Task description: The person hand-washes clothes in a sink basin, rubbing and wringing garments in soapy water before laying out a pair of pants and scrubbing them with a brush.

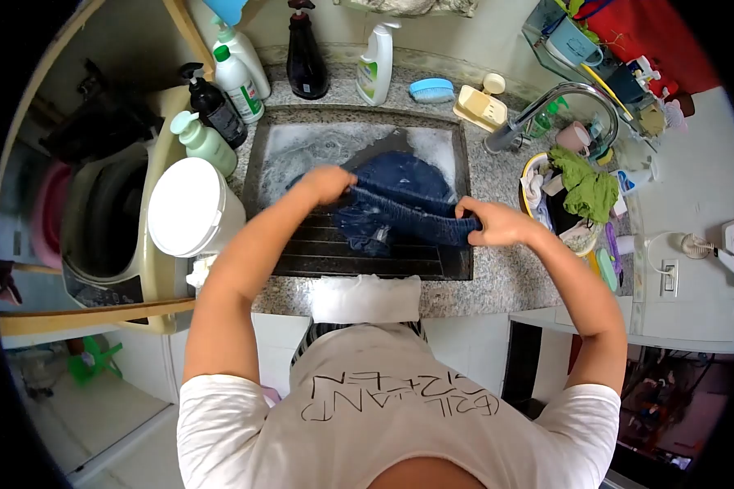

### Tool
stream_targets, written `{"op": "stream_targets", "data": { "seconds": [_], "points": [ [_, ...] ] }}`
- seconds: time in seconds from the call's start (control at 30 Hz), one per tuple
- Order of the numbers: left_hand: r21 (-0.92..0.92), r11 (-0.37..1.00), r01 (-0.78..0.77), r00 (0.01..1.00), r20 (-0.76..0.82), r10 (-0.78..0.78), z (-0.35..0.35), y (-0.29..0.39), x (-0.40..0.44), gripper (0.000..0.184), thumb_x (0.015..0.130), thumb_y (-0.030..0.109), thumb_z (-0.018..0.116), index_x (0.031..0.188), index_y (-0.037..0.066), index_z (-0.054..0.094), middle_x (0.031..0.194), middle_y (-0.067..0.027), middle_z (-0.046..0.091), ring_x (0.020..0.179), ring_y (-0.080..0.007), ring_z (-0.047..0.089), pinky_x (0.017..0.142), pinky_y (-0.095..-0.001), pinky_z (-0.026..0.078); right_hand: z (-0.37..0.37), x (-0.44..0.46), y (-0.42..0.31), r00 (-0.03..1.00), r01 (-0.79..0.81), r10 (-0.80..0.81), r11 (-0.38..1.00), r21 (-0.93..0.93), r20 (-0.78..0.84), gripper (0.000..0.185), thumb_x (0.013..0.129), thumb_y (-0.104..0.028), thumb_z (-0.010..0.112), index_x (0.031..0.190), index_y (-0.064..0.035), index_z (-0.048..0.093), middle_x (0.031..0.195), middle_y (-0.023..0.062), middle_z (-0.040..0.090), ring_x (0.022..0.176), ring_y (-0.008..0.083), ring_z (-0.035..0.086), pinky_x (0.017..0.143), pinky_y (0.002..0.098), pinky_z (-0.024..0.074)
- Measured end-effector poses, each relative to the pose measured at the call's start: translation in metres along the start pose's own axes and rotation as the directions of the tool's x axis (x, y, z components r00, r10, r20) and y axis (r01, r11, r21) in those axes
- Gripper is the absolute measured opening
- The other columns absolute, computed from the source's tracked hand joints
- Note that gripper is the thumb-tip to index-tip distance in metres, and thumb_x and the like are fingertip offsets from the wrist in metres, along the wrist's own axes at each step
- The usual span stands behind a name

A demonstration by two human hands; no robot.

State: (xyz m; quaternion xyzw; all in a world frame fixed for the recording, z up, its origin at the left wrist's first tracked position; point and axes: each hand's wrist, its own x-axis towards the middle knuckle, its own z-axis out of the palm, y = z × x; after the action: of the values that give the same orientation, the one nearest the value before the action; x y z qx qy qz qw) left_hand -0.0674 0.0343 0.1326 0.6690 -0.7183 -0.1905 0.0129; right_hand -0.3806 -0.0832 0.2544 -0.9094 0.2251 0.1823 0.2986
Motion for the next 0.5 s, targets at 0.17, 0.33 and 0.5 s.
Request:
{"op": "stream_targets", "data": {
  "seconds": [0.17, 0.33, 0.5],
  "points": [
    [0.107, 0.992, -0.068, 0.997, -0.033, 0.072, -0.107, -0.01, 0.01, 0.034, 0.076, 0.002, 0.053, 0.107, 0.013, 0.061, 0.099, -0.0121, 0.066, 0.092, -0.0303, 0.063, 0.08, -0.0397, 0.049, -0.058, 0.001, -0.006, 0.951, 0.136, -0.235, 0.902, -0.41, -0.202, 0.019, 0.079, -0.027, 0.064, 0.082, -0.0084, 0.066, 0.065, 0.0158, 0.06, 0.064, 0.0327, 0.059, 0.066, 0.0388, 0.0482],
    [0.35, 0.933, -0.084, 0.961, -0.218, 0.168, -0.211, -0.015, 0.008, 0.038, 0.076, -0.001, 0.056, 0.113, 0.009, 0.059, 0.102, -0.0161, 0.063, 0.095, -0.0324, 0.06, 0.081, -0.0401, 0.048, -0.136, -0.016, -0.032, 0.883, 0.122, -0.264, 0.928, -0.353, -0.388, 0.024, 0.084, -0.022, 0.063, 0.081, 0.0015, 0.056, 0.062, 0.0164, 0.051, 0.054, 0.0206, 0.044, 0.055, 0.0334, 0.0399],
    [0.325, 0.944, -0.057, 0.922, -0.346, 0.175, -0.3, -0.024, -0.005, 0.036, 0.076, 0.004, 0.051, 0.111, 0.006, 0.061, 0.093, -0.0145, 0.067, 0.086, -0.0272, 0.064, 0.075, -0.0357, 0.048, -0.207, -0.03, -0.059, 0.836, 0.029, -0.306, 0.853, -0.52, -0.455, 0.023, 0.084, -0.024, 0.062, 0.095, -0.0032, 0.062, 0.08, 0.0153, 0.064, 0.07, 0.0198, 0.061, 0.065, 0.0346, 0.0465]
  ]
}}
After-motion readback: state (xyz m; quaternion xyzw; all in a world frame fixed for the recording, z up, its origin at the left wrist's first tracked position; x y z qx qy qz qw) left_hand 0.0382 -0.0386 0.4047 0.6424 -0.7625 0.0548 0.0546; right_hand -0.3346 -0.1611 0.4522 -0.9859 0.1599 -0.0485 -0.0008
